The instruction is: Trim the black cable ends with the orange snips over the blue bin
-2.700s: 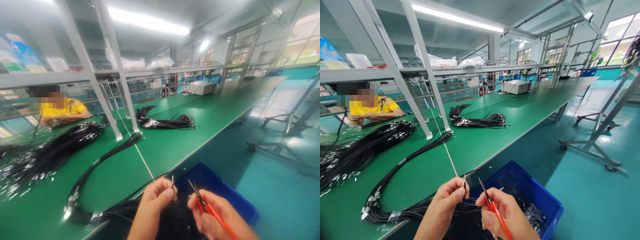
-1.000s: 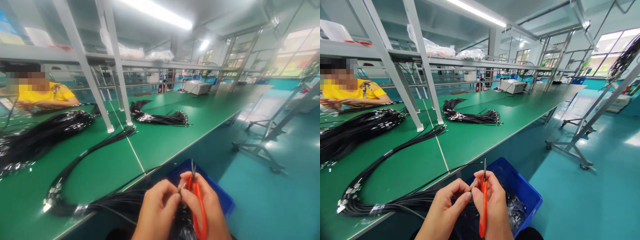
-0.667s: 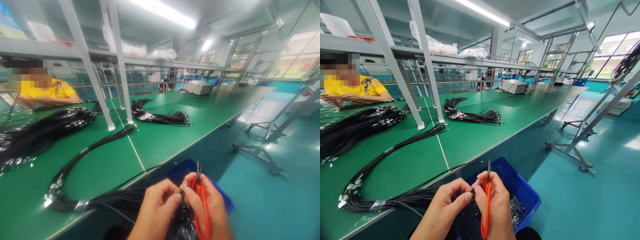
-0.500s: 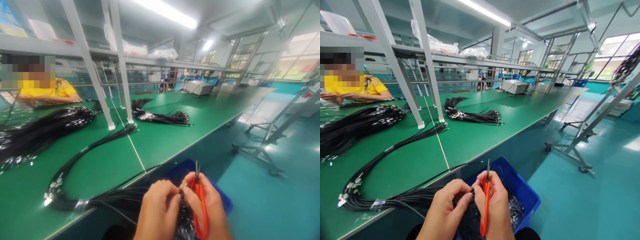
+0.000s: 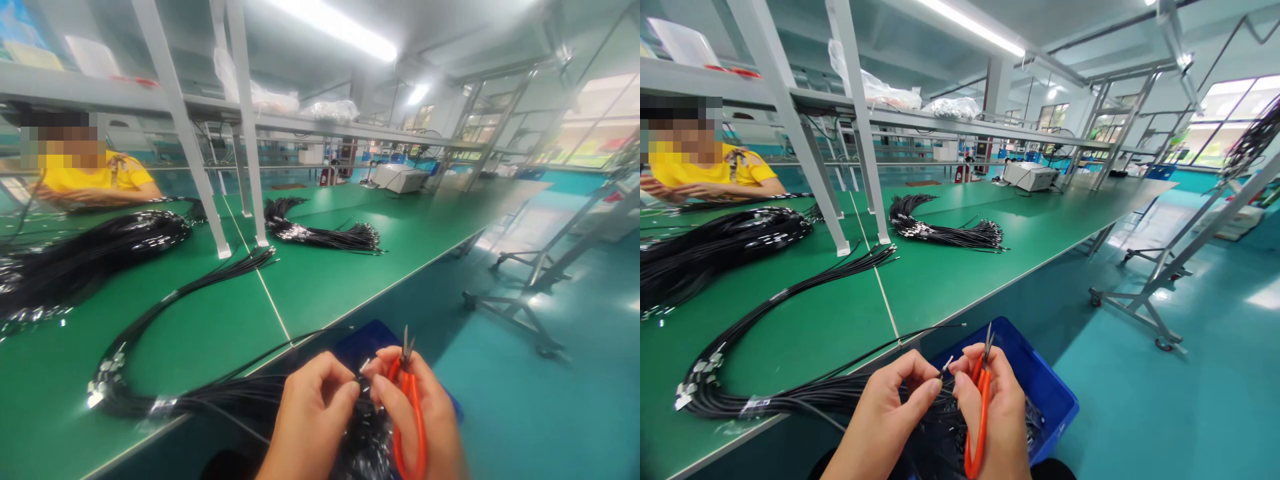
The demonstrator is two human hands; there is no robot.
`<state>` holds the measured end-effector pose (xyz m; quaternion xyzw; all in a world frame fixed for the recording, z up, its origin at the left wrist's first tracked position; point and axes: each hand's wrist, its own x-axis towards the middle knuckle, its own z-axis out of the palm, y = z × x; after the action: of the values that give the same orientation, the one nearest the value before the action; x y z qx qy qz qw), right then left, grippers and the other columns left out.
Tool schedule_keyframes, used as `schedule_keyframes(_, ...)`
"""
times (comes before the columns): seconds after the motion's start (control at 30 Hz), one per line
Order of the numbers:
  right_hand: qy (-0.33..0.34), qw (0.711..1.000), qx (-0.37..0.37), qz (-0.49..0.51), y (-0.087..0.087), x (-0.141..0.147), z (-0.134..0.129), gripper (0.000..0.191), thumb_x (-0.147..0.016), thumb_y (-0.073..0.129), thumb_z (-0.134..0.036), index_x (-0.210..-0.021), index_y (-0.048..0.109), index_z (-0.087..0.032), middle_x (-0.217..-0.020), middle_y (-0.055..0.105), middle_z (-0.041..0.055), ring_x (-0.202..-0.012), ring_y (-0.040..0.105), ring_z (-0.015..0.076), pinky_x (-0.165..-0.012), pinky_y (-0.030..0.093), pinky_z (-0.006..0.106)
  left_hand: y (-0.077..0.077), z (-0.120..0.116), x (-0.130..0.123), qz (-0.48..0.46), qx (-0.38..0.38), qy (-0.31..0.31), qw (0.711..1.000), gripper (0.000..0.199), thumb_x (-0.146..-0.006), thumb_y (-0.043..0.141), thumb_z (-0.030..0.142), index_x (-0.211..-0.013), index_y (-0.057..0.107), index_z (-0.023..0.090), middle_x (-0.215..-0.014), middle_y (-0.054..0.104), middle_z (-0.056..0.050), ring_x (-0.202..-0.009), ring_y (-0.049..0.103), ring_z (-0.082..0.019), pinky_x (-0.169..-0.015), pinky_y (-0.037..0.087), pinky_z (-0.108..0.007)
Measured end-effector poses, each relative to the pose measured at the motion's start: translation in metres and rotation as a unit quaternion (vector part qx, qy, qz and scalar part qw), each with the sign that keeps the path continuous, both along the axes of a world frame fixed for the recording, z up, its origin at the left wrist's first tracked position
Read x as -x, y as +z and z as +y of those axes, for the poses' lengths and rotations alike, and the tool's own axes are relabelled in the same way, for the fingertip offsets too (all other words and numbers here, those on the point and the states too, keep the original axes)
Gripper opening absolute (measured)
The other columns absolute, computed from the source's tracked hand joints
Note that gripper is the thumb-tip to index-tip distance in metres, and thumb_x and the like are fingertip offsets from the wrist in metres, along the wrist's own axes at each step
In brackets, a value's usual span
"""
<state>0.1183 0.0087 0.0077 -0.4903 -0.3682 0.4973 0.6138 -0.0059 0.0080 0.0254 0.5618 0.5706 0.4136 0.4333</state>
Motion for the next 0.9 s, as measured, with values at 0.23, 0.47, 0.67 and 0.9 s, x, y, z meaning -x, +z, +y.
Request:
schedule_keyframes(0.23,-0.091,0.992,-0.025,-0.085,0.003,0.015,-0.003,0.017,-0.065,0.067,-0.024,-0.079,0.058,-0.023,-0.065,0.061,-0.0029,-0.058,0.060,0.0153,-0.056,0.047,0.025,-0.010,-0.001,-0.007,0.017,-0.018,0.018,1.000,0.012,-0.071,0.056,0.018,-0.059,0.055,0.019,-0.058,0.058,0.002,-0.055,0.052,-0.015,-0.052,0.036,-0.023)
schedule_keyframes(0.47,-0.113,0.965,-0.037,-0.234,0.002,0.014,-0.004,0.011,-0.071,0.062,-0.025,-0.078,0.054,-0.025,-0.062,0.060,-0.0029,-0.055,0.059,0.0161,-0.054,0.046,0.026,-0.017,-0.003,-0.011,0.099,-0.082,0.034,0.991,0.012,-0.073,0.057,0.015,-0.061,0.056,0.020,-0.062,0.060,0.000,-0.061,0.055,-0.018,-0.056,0.036,-0.026)
schedule_keyframes(0.67,-0.157,0.913,-0.083,-0.369,0.000,0.015,-0.005,0.007,-0.074,0.057,-0.026,-0.081,0.056,-0.026,-0.066,0.064,-0.0009,-0.055,0.060,0.0179,-0.055,0.046,0.027,-0.016,-0.007,-0.013,0.118,-0.105,0.036,0.987,0.016,-0.077,0.056,0.018,-0.060,0.057,0.020,-0.063,0.061,-0.001,-0.063,0.055,-0.019,-0.058,0.036,-0.027)
schedule_keyframes(0.9,-0.079,0.937,-0.122,-0.318,0.016,0.011,-0.013,0.007,-0.068,0.060,-0.022,-0.073,0.059,-0.026,-0.061,0.063,-0.0015,-0.052,0.057,0.0166,-0.055,0.046,0.027,-0.010,0.002,0.000,-0.036,-0.010,0.023,0.999,0.014,-0.074,0.056,0.023,-0.062,0.056,0.018,-0.059,0.055,0.001,-0.059,0.051,-0.016,-0.057,0.036,-0.025)
